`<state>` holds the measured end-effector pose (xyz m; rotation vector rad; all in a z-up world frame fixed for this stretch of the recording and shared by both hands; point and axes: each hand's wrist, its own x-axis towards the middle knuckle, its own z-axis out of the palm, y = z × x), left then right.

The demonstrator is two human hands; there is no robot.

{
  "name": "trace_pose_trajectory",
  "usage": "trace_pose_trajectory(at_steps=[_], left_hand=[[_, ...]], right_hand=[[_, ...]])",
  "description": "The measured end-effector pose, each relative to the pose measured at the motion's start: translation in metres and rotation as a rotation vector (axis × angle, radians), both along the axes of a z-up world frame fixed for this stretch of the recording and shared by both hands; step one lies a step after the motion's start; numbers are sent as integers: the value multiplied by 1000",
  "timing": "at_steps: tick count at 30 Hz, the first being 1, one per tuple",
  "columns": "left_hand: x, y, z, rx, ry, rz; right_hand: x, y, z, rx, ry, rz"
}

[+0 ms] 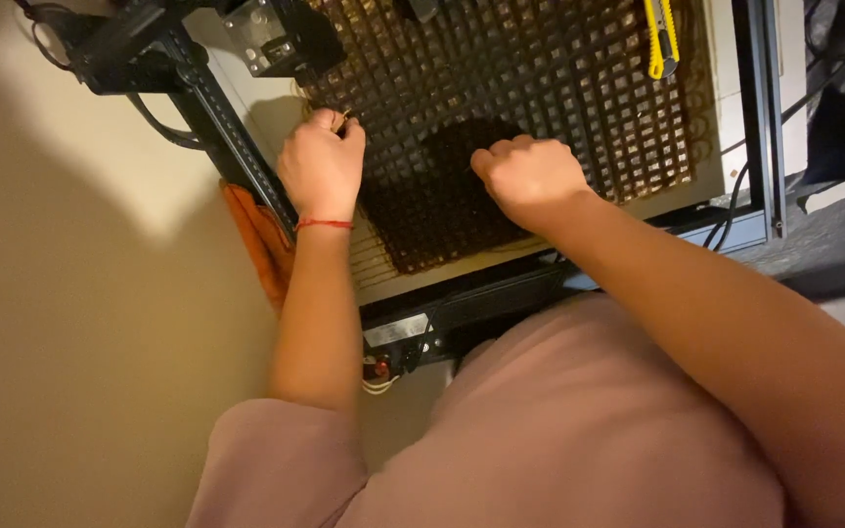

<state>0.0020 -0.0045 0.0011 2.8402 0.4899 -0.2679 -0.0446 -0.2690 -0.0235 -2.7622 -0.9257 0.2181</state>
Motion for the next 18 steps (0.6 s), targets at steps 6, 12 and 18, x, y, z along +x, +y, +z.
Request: trace_pose_trajectory(at_steps=[6,12,18], left_hand=[[-6,6,-15,-292,-84,70],[-24,5,-20,-1618,9,304],[-47,-9,-41,-1963,181,320]], right_hand=[[6,1,-5,22,63,0],[0,-18,-24,987,912,-721],[-2,-48,-13,1017,1094,-957]])
